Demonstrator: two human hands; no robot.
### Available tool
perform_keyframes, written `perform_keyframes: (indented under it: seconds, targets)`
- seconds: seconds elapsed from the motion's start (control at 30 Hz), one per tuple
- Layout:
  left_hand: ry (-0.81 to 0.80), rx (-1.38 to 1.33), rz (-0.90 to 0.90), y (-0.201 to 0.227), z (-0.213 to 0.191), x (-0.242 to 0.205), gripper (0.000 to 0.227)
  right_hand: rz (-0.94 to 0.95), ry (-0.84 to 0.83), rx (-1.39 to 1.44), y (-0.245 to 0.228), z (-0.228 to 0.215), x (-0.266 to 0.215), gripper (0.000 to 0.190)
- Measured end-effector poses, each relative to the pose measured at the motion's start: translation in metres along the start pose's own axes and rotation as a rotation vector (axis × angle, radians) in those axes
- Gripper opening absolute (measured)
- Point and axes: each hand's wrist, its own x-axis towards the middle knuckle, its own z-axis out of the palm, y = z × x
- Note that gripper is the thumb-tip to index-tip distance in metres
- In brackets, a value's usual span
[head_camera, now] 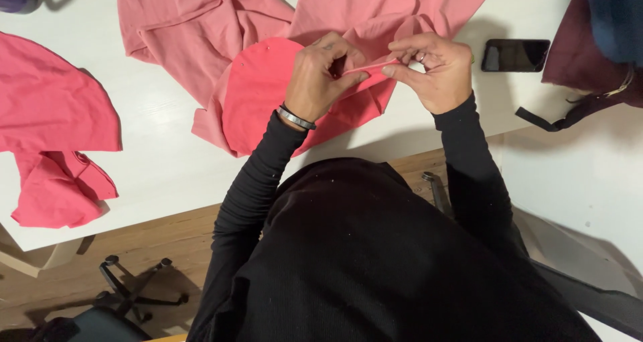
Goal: Pinning together pieces of pink fabric on a workshop table.
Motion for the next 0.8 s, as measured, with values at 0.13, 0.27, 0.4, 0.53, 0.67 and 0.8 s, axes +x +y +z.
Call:
perform_keyframes:
  seconds: [0.13, 0.27, 0.4, 0.53, 0.67, 0.8]
  targets:
    - [0.000, 0.037, 0.025, 0.003, 0.001, -0.001, 0.022, -0.025, 0.035, 0.012, 0.004, -0.002, -0.002, 0.029]
    - [-0.029, 0.047, 0.032, 0.001, 0.005, -0.002, 0.017, -0.079, 0.056, -0.043, 0.004, -0.005, -0.004, 0.027]
    - [-0.032, -0.058, 0.113, 0.008, 0.002, 0.001, 0.017, -0.139, 0.037, -0.108, -0.017, -0.002, 0.005, 0.025]
    - [-0.053, 0.036, 0.193, 0.003, 0.001, -0.001, 0.016, -0.123, 0.022, -0.057, -0.009, -0.002, -0.001, 0.028]
    - [-0.116, 0.024, -0.010, 0.010, -0.002, 0.001, 0.017, -0.131, 0.025, -0.014, -0.003, -0.001, -0.004, 0.031]
    - [-0.150, -0.021, -0.159, 0.020, -0.003, 0.005, 0.035, -0.135, 0.034, -0.020, -0.002, 0.001, -0.001, 0.031]
